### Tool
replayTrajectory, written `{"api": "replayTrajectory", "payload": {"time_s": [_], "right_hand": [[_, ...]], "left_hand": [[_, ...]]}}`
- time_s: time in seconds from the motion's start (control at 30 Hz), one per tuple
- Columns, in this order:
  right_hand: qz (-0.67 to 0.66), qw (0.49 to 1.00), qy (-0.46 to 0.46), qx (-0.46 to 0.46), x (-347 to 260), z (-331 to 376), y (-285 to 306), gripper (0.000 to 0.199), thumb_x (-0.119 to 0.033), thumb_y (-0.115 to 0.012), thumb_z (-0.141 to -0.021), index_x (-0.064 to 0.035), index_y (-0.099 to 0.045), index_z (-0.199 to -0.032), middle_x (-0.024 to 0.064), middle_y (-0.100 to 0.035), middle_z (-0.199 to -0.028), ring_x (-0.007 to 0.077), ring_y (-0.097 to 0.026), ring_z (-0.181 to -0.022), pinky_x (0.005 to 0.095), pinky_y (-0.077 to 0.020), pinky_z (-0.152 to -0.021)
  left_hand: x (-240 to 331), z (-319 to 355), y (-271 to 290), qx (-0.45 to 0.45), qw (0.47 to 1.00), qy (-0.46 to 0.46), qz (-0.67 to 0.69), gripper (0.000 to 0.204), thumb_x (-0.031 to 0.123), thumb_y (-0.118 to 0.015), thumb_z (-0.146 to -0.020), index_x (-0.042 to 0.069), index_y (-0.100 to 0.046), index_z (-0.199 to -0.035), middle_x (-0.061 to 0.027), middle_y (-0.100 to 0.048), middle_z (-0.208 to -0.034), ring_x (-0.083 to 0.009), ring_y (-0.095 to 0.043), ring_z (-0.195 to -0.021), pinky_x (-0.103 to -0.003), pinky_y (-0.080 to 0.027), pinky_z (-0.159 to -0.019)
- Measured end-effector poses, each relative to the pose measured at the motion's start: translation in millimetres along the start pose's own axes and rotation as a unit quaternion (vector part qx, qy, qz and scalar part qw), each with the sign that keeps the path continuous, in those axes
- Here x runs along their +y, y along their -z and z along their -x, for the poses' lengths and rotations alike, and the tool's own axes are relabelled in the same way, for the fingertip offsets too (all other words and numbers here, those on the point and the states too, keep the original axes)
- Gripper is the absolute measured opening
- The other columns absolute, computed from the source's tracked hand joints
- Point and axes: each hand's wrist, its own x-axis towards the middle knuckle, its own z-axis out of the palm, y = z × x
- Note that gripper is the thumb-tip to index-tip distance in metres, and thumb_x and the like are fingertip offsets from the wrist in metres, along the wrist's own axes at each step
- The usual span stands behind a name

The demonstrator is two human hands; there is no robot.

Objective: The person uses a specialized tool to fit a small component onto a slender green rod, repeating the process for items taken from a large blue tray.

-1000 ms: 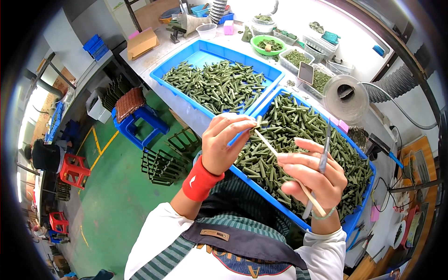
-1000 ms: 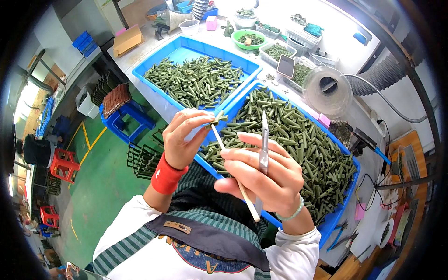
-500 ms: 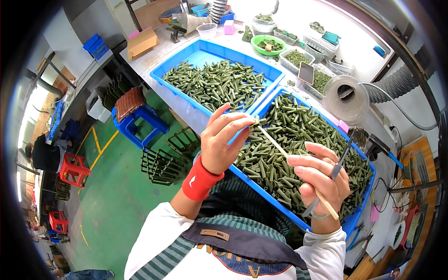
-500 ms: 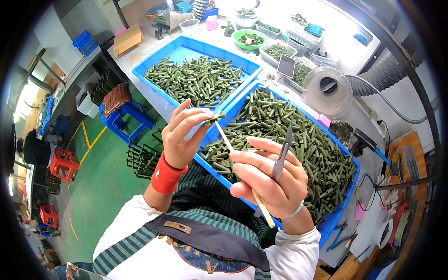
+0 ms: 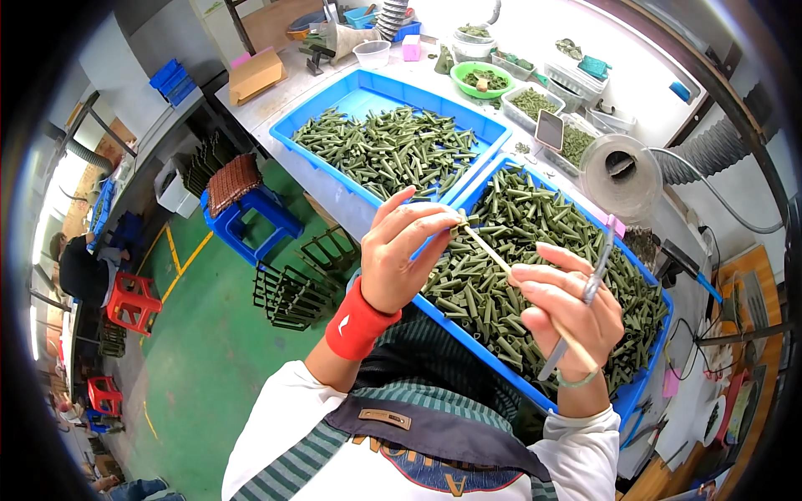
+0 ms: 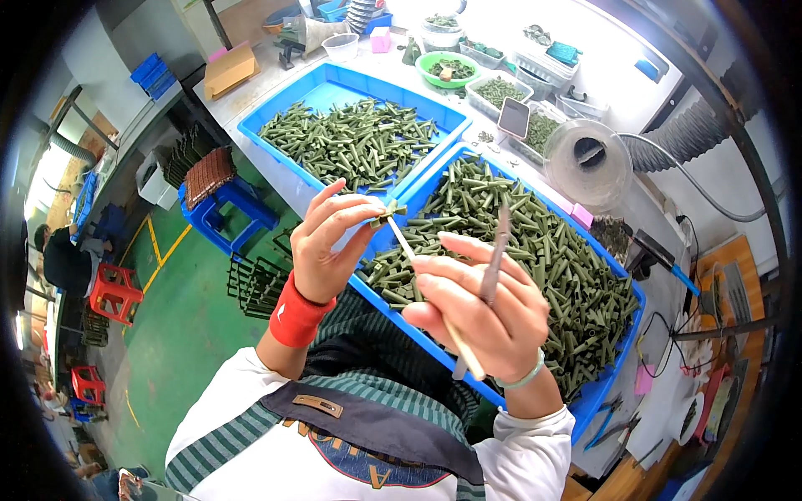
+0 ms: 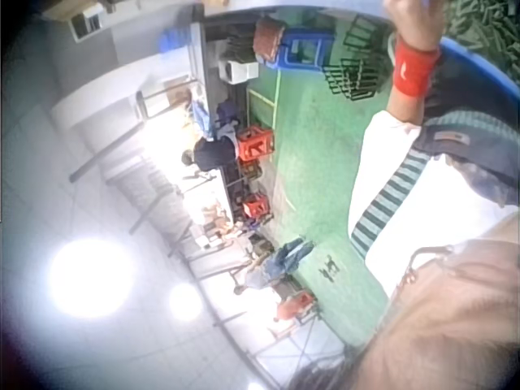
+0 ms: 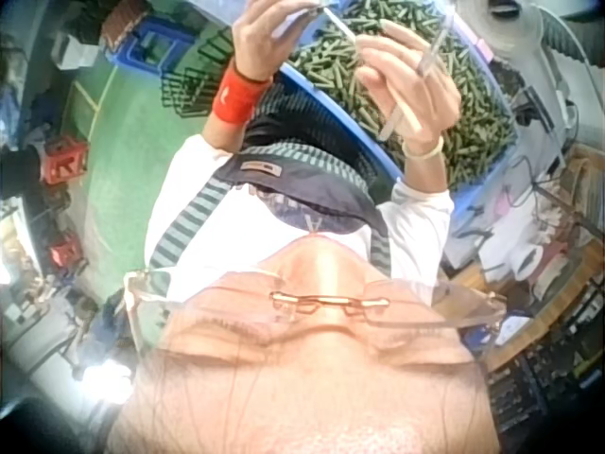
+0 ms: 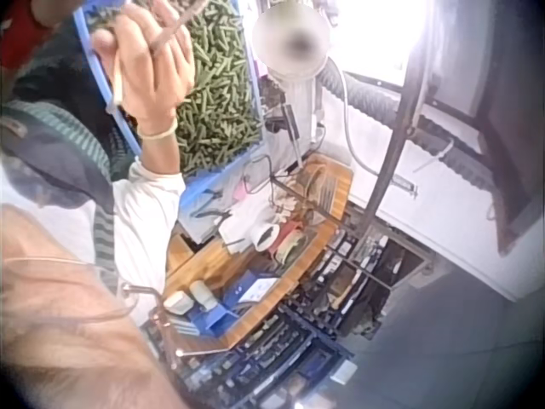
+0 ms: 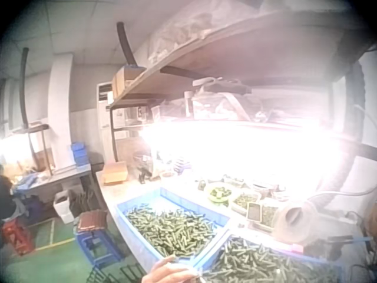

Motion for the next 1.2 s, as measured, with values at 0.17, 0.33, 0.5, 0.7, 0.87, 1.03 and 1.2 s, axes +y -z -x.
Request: {"api": "replayTrajectory", "payload": {"time_s": [0.17, 0.33, 0.5, 0.7, 0.87, 1.03, 1.2], "right_hand": [[0.014, 1.000, -0.011, 0.009, -6.0, -0.1, 7.0, 0.029, -0.030, -0.080, -0.091, -0.0062, -0.069, -0.104, 0.0094, -0.079, -0.094, 0.0315, -0.077, -0.089, 0.0422, -0.0650, -0.083], [0.037, 0.999, -0.011, -0.008, -8.1, -1.2, 7.1, 0.030, -0.030, -0.082, -0.090, -0.0068, -0.069, -0.104, 0.0090, -0.079, -0.095, 0.0315, -0.077, -0.091, 0.0420, -0.0650, -0.082], [0.031, 0.999, -0.003, 0.008, -2.0, -0.2, 1.8, 0.031, -0.029, -0.082, -0.090, -0.0053, -0.069, -0.104, 0.0101, -0.078, -0.094, 0.0296, -0.077, -0.086, 0.0430, -0.0652, -0.084], [0.007, 1.000, -0.002, 0.000, -3.4, -1.7, 5.8, 0.026, -0.027, -0.077, -0.094, -0.0049, -0.067, -0.106, 0.0112, -0.078, -0.094, 0.0275, -0.076, -0.080, 0.0442, -0.0646, -0.086], [0.007, 1.000, -0.006, -0.010, -3.2, -0.5, 5.5, 0.027, -0.027, -0.077, -0.094, -0.0055, -0.067, -0.106, 0.0111, -0.078, -0.095, 0.0296, -0.076, -0.084, 0.0435, -0.0642, -0.086], [0.031, 0.999, -0.007, -0.014, -3.8, -1.8, 2.0, 0.025, -0.023, -0.080, -0.092, -0.0043, -0.069, -0.105, 0.0111, -0.078, -0.097, 0.0337, -0.077, -0.090, 0.0442, -0.0637, -0.087], [0.009, 1.000, -0.003, 0.006, -0.6, -1.6, -2.5, 0.017, -0.015, -0.076, -0.094, -0.0026, -0.069, -0.104, 0.0123, -0.078, -0.095, 0.0327, -0.076, -0.089, 0.0465, -0.0634, -0.088]], "left_hand": [[-0.6, -0.6, -0.5, -0.005, 1.000, -0.002, -0.004, 0.028, -0.005, -0.079, -0.080, 0.007, -0.076, -0.104, -0.0066, -0.078, -0.101, -0.0232, -0.075, -0.098, -0.049, -0.046, -0.110], [0.5, -1.1, -0.1, -0.003, 1.000, -0.006, -0.021, 0.027, -0.005, -0.080, -0.080, 0.007, -0.076, -0.104, -0.0065, -0.078, -0.101, -0.0228, -0.075, -0.098, -0.048, -0.046, -0.111], [0.0, -0.1, -2.3, -0.002, 1.000, -0.008, -0.018, 0.027, -0.004, -0.080, -0.080, 0.007, -0.076, -0.104, -0.0063, -0.078, -0.101, -0.0225, -0.075, -0.097, -0.048, -0.046, -0.111], [-3.9, 1.8, -2.1, -0.003, 1.000, 0.003, -0.019, 0.030, 0.000, -0.081, -0.081, 0.013, -0.076, -0.107, -0.0027, -0.077, -0.102, -0.0200, -0.073, -0.097, -0.046, -0.047, -0.109], [-2.3, 1.3, -1.1, -0.007, 1.000, 0.012, -0.007, 0.027, -0.002, -0.082, -0.080, 0.007, -0.076, -0.104, -0.0066, -0.078, -0.100, -0.0225, -0.075, -0.098, -0.047, -0.047, -0.110], [-2.4, 1.8, -0.2, -0.010, 1.000, 0.012, -0.011, 0.028, -0.003, -0.081, -0.079, 0.008, -0.076, -0.104, -0.0064, -0.078, -0.100, -0.0226, -0.075, -0.098, -0.047, -0.046, -0.111], [-4.3, 3.1, -1.9, -0.007, 1.000, 0.006, -0.022, 0.027, 0.001, -0.081, -0.081, 0.013, -0.077, -0.105, -0.0021, -0.077, -0.102, -0.0196, -0.073, -0.097, -0.046, -0.046, -0.110]]}}
